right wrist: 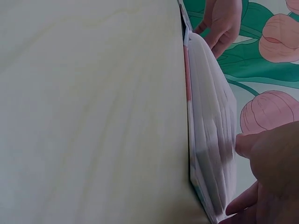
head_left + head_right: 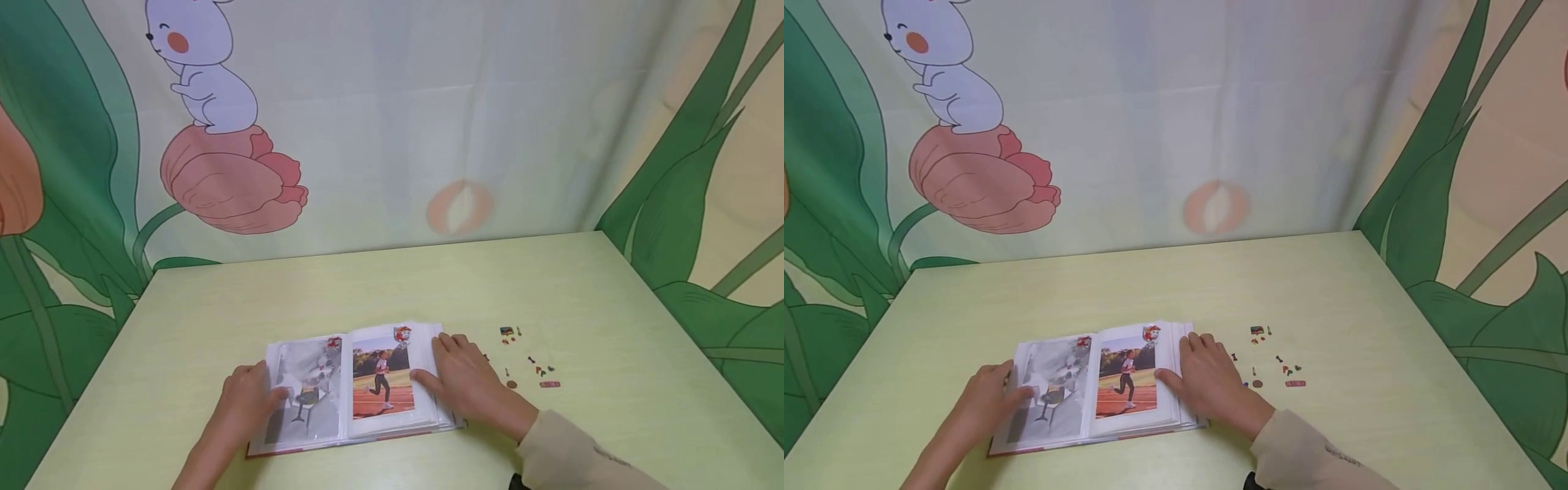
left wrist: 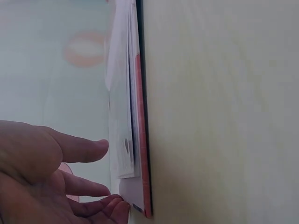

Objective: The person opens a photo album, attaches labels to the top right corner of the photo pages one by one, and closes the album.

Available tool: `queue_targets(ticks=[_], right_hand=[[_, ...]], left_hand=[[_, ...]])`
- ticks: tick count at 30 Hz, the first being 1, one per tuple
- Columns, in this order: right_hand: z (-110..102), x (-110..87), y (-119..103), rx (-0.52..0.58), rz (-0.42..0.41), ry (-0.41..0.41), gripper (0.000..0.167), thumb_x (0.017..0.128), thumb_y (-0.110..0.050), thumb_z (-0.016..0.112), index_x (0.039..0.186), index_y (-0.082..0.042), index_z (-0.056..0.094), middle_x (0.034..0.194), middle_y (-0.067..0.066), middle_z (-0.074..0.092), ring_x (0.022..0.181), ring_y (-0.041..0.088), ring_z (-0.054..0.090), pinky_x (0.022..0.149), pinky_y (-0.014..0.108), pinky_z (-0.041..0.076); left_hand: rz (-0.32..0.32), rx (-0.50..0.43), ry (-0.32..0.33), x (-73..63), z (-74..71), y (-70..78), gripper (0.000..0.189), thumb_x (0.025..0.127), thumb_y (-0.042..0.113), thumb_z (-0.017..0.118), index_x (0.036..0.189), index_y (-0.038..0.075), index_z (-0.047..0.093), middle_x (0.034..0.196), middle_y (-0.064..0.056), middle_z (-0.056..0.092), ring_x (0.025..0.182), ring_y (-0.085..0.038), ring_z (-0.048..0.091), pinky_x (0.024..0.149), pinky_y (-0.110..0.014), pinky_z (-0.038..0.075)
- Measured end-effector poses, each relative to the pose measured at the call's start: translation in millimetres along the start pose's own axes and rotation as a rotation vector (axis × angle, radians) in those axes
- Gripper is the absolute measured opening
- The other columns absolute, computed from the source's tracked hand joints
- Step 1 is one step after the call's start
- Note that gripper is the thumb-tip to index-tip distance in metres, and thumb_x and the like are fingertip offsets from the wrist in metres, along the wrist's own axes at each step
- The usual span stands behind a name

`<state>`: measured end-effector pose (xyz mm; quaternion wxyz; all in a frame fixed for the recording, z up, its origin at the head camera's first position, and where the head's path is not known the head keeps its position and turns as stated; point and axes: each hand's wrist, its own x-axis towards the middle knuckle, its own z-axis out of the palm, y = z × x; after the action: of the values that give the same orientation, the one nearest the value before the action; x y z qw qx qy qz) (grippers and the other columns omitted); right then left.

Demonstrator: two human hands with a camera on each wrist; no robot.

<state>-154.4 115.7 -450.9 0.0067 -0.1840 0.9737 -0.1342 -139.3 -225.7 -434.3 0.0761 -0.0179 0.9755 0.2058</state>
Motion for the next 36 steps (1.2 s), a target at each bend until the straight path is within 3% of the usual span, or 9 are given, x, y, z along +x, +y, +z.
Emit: queue_targets(ticks=[9,16,23,26,36], right_hand=[[3.8,1.5,-1.1,-0.046,-0.019,-0.005,0.077,0.100,-0.056,0.061,0.139,0.010,0.053,0.132,0.023,0.057,0.124,0.039,0.051,0.107,0.049,0.044],[7.9,1.4,0.6,-0.071,-0.012,-0.002,0.079,0.100,-0.059,0.059,0.140,0.008,0.054,0.133,0.021,0.056,0.125,0.039,0.051,0.106,0.050,0.045],[7.1,1.0,-0.2,-0.078,-0.005,-0.016,0.080,0.100,-0.061,0.057,0.141,0.008,0.053,0.133,0.021,0.055,0.126,0.038,0.050,0.106,0.051,0.044],[6.3,1.2,-0.9,-0.089,0.003,-0.028,0.081,0.100,-0.062,0.055,0.142,0.007,0.053,0.135,0.022,0.054,0.127,0.039,0.049,0.107,0.051,0.043],[5.9,1.4,-2.2,-0.087,0.024,-0.047,0.082,0.100,-0.063,0.055,0.145,0.006,0.051,0.141,0.022,0.052,0.131,0.039,0.048,0.109,0.052,0.042]], left_hand=[[-0.023,-0.118,-0.033,10.3,-6.7,-0.1,0.059,0.101,0.014,0.062,0.140,-0.025,0.041,0.133,-0.049,0.044,0.128,-0.059,0.045,0.106,-0.066,0.040],[-0.026,-0.087,-0.058,21.3,-5.9,0.5,0.060,0.102,0.013,0.060,0.146,-0.022,0.037,0.138,-0.046,0.037,0.129,-0.058,0.039,0.108,-0.066,0.038],[0.066,-0.056,-0.083,37.1,-6.9,-9.3,0.066,0.098,0.013,0.067,0.146,-0.021,0.037,0.149,-0.042,0.034,0.135,-0.060,0.035,0.111,-0.066,0.034],[0.075,-0.079,-0.092,41.1,-7.4,-12.5,0.066,0.096,0.013,0.070,0.146,-0.019,0.040,0.154,-0.037,0.034,0.137,-0.059,0.034,0.113,-0.065,0.033],[0.005,-0.110,-0.100,45.8,-13.7,-10.0,0.068,0.092,0.014,0.077,0.143,-0.017,0.045,0.143,-0.043,0.036,0.130,-0.055,0.040,0.109,-0.065,0.038]])
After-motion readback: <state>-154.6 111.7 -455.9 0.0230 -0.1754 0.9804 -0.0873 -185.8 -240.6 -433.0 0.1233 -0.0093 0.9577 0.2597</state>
